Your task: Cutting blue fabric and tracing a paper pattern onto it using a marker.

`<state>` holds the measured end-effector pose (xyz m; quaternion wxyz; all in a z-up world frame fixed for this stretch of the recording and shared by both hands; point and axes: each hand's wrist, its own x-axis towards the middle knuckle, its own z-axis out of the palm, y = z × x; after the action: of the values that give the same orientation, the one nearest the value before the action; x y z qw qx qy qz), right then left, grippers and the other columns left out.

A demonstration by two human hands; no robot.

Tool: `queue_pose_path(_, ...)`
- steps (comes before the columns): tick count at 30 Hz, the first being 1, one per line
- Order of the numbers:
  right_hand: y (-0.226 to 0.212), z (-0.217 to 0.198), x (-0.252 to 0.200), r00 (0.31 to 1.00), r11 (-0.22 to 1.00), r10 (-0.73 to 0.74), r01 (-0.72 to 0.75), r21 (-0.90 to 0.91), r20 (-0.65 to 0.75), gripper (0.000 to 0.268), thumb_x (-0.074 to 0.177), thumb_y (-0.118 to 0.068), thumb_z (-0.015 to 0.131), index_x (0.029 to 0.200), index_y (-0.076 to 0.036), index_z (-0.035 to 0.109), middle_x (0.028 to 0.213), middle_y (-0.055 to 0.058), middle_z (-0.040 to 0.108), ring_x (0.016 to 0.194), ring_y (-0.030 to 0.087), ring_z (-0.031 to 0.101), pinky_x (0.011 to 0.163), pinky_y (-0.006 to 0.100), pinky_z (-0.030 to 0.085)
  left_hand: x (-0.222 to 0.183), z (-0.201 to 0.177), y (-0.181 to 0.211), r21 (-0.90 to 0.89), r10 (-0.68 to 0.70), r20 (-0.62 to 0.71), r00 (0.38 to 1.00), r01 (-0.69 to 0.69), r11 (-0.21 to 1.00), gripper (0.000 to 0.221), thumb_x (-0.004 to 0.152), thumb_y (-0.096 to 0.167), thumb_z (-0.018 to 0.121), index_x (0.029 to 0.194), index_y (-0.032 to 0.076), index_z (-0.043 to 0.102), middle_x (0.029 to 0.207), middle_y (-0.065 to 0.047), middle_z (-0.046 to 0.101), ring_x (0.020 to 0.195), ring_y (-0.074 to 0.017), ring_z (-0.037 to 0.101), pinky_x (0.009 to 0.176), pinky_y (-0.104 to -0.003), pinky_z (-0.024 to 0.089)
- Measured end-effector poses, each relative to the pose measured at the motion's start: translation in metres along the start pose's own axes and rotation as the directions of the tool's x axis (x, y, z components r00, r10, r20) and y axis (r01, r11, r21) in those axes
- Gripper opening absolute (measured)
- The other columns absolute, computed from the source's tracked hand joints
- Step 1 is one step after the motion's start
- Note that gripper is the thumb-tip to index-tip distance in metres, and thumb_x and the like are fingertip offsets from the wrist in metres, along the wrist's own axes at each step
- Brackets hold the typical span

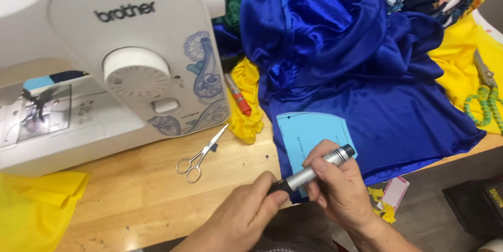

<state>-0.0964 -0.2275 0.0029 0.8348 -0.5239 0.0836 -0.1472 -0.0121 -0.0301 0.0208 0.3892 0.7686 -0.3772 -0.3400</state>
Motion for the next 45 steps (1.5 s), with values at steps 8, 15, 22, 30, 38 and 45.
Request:
queue_pose_path(8, -0.017, -0.022, 0.014, 0.961, 0.961, -0.214, 0.175, 0.216, 0.174, 0.020, 0.097, -0.020, 0.069, 0.092, -0.001, 0.062, 0.049, 0.010, 0.052, 0.038, 0.013, 0.042, 0.042, 0.027, 0.035, 0.025, 0.018, 0.012, -0.664, 0.001, 0.285, 0.959, 0.196, 0.722, 0.030, 0.109, 0.038, 0.048, 0.097, 0.011, 0.049, 0.069, -0.004, 0.047, 0.056, -0.0108, 0.043, 0.050, -0.023, 0.038)
queue_pose_path(15, -0.013, -0.047, 0.030, 0.948, 0.967, -0.251, 0.255, -0.005, -0.198, 0.014, 0.094, -0.017, 0.062, 0.089, -0.004, 0.060, 0.046, 0.010, 0.053, 0.030, 0.012, 0.037, 0.027, 0.022, 0.024, 0.086, -0.024, 0.021, 0.359, 0.580, -0.164, 0.798, -0.499, 0.789, 0.041, 0.102, 0.040, 0.051, 0.119, 0.003, 0.056, 0.109, -0.016, 0.061, 0.091, -0.0370, 0.058, 0.076, -0.050, 0.045)
queue_pose_path(22, 0.004, -0.071, 0.057, 0.923, 0.928, 0.008, 0.136, 0.346, -0.384, 0.024, 0.104, -0.034, 0.059, 0.098, -0.012, 0.068, 0.056, 0.005, 0.059, 0.058, 0.015, 0.060, 0.095, 0.047, 0.051, 0.186, -0.040, -0.046, 0.534, 0.050, -0.453, 0.890, 0.226, 0.814, 0.021, 0.093, 0.000, 0.038, 0.108, 0.005, 0.052, 0.108, -0.020, 0.055, 0.098, -0.0449, 0.059, 0.075, -0.061, 0.052)
queue_pose_path(30, 0.006, -0.062, 0.058, 0.878, 0.950, 0.012, 0.139, 0.278, -0.479, 0.019, 0.101, -0.027, 0.063, 0.098, -0.008, 0.064, 0.060, 0.010, 0.063, 0.061, 0.016, 0.065, 0.108, 0.055, 0.054, 0.183, -0.045, -0.023, 0.543, -0.007, -0.451, 0.893, 0.281, 0.791, 0.024, 0.096, 0.020, 0.064, 0.112, 0.003, 0.061, 0.113, -0.021, 0.061, 0.105, -0.0427, 0.059, 0.085, -0.059, 0.052)
queue_pose_path(38, 0.006, -0.057, 0.058, 0.883, 0.974, -0.033, 0.134, 0.184, -0.469, 0.019, 0.102, -0.027, 0.062, 0.102, -0.008, 0.064, 0.065, 0.010, 0.064, 0.063, 0.016, 0.062, 0.105, 0.048, 0.056, 0.147, -0.049, 0.000, 0.729, 0.340, -0.496, 0.799, 0.170, 0.663, 0.033, 0.077, -0.011, 0.052, 0.100, 0.011, 0.045, 0.084, -0.012, 0.057, 0.070, -0.0397, 0.063, 0.050, -0.054, 0.052)
queue_pose_path(45, 0.008, -0.058, 0.060, 0.889, 0.962, -0.044, 0.161, 0.221, -0.457, 0.017, 0.104, -0.024, 0.059, 0.102, -0.008, 0.062, 0.067, 0.012, 0.064, 0.065, 0.017, 0.063, 0.105, 0.049, 0.056, 0.125, -0.001, 0.014, 0.874, 0.806, -0.271, 0.526, -0.218, 0.435, 0.022, 0.088, -0.013, 0.056, 0.082, 0.007, 0.050, 0.075, -0.010, 0.045, 0.067, -0.0253, 0.041, 0.058, -0.038, 0.033)
